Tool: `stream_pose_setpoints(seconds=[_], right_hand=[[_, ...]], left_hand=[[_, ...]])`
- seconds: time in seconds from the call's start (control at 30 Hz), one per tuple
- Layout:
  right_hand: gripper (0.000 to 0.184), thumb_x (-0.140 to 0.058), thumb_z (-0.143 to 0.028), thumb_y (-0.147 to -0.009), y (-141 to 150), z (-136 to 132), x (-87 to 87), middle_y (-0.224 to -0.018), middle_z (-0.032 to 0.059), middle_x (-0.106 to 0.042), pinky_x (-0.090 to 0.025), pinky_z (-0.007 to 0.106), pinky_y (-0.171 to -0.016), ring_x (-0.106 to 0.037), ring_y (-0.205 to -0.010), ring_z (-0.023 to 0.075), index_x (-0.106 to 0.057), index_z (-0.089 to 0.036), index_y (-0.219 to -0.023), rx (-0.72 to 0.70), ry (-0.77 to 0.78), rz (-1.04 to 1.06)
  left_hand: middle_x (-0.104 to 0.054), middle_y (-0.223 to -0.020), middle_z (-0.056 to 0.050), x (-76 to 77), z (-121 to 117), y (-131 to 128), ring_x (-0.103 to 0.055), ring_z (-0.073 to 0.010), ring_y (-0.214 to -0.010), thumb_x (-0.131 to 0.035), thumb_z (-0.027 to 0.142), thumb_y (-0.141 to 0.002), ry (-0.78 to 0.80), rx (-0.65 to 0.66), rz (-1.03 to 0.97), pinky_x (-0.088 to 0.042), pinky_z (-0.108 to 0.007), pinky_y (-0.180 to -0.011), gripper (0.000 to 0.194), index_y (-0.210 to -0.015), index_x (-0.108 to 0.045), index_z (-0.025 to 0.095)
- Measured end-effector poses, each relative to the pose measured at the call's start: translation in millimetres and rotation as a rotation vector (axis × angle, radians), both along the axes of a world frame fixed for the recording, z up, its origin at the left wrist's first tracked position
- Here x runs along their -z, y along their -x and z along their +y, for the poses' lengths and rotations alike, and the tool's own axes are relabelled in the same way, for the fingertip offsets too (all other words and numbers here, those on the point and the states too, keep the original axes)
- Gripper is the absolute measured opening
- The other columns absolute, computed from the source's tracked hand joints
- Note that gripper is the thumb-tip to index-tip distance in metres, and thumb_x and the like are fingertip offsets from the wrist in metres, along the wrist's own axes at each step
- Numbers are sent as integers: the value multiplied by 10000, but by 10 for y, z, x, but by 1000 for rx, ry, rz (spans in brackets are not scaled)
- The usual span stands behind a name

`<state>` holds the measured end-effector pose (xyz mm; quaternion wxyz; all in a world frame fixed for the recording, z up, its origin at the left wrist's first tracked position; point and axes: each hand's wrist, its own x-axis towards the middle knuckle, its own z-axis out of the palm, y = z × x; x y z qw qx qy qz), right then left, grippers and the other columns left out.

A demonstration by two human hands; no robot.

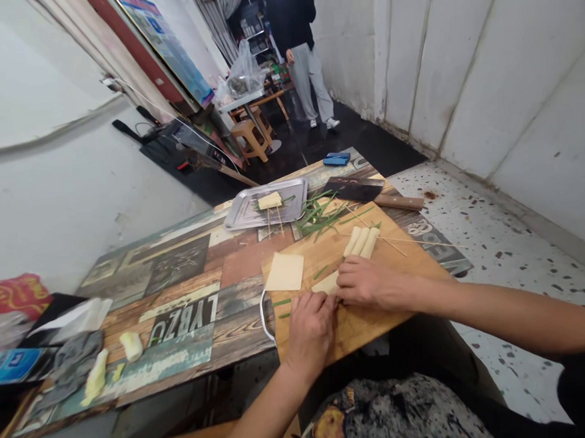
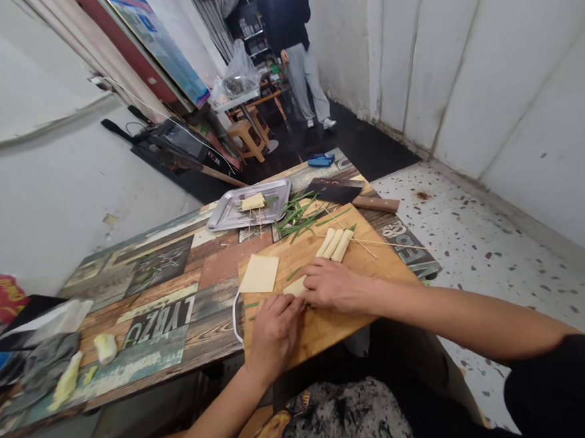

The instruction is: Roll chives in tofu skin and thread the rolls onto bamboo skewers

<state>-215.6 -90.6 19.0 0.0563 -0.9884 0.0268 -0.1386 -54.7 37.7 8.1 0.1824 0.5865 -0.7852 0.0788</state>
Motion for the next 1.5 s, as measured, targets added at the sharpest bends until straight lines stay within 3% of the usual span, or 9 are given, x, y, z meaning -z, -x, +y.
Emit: stream_pose_setpoints(seconds=[0.1, 0.4, 0.5, 0.73, 0.83, 0.93, 1.1, 1.33, 1.5], right_hand=[[278, -415, -233, -985, 44, 41, 113, -819, 52, -584, -298, 346, -743, -423, -794, 183, -656, -139, -884, -34, 105, -53], [304, -509, -322, -953, -74, -31, 26, -764, 35, -574, -271, 332, -694, -424, -819, 188, -649, -164, -734, 14, -59, 52], [340, -519, -322, -945, -101, -36, 8, -778, 43, -580, -260, 327, -674, -418, -803, 184, -634, -155, -673, 46, -78, 55], [313, -460, -288, -973, -53, -5, 25, -801, 59, -581, -289, 330, -716, -436, -806, 185, -647, -138, -771, 38, 64, 6], [249, -439, -211, -968, -30, -14, 92, -788, 60, -580, -299, 344, -734, -431, -786, 187, -647, -127, -859, -12, 180, -69], [225, -479, -228, -949, -60, -76, 105, -803, 57, -585, -305, 344, -741, -435, -784, 184, -647, -140, -827, -90, 146, -54], [247, -547, -271, -919, -216, -214, 44, -809, 28, -619, -278, 333, -713, -438, -750, 167, -644, -178, -712, -100, -8, 113], [264, -525, -246, -925, -220, -239, 4, -791, 23, -626, -254, 339, -720, -430, -719, 156, -649, -171, -704, -54, -66, 173], [313, -395, -262, -992, -51, -112, -22, -814, 55, -621, -280, 363, -807, -445, -787, 181, -653, -150, -854, 7, 70, 43]], left_hand=[[-592, -893, -62, 0, -21, 7, -479, -176, -803, -471, 185, -949, 9, -27, 68, -325, -315, -692, 176, -930, -645, 173], [-596, -858, -83, 87, 104, 28, -469, -209, -814, -467, 121, -929, 137, -9, -123, -341, -343, -729, 252, -1150, -585, 97], [-616, -908, -103, 71, 103, 21, -481, -222, -859, -439, 132, -941, 146, 6, -136, -349, -358, -763, 241, -1121, -587, 69], [-586, -790, -49, -57, -55, -29, -482, -177, -765, -466, 189, -947, -110, -51, 119, -352, -304, -681, 225, -816, -646, 153], [-587, -788, -55, -71, -92, -61, -501, -164, -757, -490, 192, -935, -180, -66, 263, -380, -277, -672, 224, -804, -666, 147], [-610, -784, -52, -45, -102, -100, -528, -161, -746, -512, 193, -924, -211, -62, 321, -400, -266, -664, 199, -837, -688, 156], [-665, -883, -64, 19, -68, -120, -577, -189, -801, -518, 237, -934, -31, -44, 128, -419, -295, -699, 206, -1081, -637, 155], [-622, -839, -49, -18, -38, -74, -515, -192, -771, -485, 192, -943, 27, -33, -161, -371, -335, -690, 157, -1014, -622, 160], [-587, -858, -57, -45, -98, -66, -481, -199, -796, -481, 190, -942, -13, -85, -169, -355, -328, -690, 157, -935, -636, 168]])
